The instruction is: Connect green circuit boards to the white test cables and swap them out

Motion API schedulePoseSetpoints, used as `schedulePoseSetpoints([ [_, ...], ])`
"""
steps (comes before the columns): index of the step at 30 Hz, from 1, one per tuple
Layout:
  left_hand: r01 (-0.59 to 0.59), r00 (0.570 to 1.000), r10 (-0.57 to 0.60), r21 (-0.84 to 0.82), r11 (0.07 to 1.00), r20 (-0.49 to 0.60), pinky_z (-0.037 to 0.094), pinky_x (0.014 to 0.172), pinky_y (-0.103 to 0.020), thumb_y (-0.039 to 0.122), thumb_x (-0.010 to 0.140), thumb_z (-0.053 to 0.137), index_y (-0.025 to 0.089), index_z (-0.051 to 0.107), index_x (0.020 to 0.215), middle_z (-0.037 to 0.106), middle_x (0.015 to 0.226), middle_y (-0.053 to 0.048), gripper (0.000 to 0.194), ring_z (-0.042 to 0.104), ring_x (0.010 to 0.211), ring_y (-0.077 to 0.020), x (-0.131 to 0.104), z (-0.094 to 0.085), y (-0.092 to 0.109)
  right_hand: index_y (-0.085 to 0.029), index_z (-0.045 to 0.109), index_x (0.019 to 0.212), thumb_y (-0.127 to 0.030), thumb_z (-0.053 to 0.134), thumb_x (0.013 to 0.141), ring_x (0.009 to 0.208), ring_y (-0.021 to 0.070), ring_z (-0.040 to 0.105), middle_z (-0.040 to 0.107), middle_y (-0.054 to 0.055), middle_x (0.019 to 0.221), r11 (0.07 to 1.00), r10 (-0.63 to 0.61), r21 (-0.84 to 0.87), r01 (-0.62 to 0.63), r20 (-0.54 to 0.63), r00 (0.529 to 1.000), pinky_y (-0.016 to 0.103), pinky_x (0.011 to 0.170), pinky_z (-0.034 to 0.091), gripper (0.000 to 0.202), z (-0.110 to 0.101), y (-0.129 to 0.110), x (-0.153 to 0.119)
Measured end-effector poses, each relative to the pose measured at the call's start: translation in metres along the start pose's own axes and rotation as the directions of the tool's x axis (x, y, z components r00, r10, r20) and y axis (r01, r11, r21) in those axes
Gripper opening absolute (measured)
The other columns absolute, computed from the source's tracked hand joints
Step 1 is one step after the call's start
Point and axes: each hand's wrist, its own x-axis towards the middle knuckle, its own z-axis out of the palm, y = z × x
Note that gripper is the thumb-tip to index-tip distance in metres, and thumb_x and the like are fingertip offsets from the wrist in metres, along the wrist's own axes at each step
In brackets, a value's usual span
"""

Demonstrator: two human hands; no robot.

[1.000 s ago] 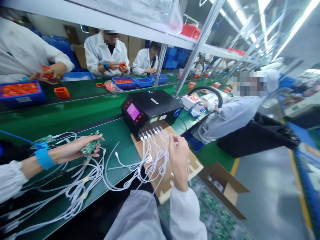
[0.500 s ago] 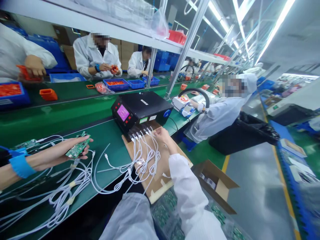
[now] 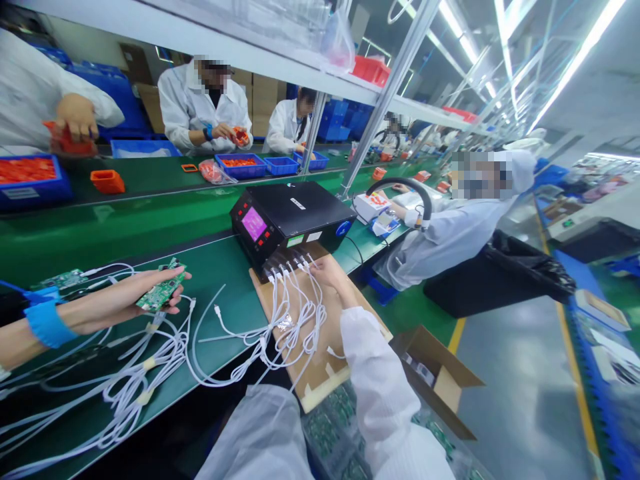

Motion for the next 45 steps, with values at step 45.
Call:
schedulePoseSetpoints([
  [45,-0.140,0.960,0.011,-0.446,0.884,-0.280,0.058,0.084,-0.032,0.013,0.089,0.068,0.015,0.060,0.096,0.075,0.099,-0.011,0.012,0.074,0.087,-0.0192,0.026,-0.002,-0.013,-0.016,0.077,0.098,-0.030,0.054,0.101,0.110,0.0342,0.061,0.072,0.016,0.108,0.891,-0.232,-0.389,0.232,0.049,0.972,0.045,0.092,0.042,0.027,0.201,-0.227,-0.081],
])
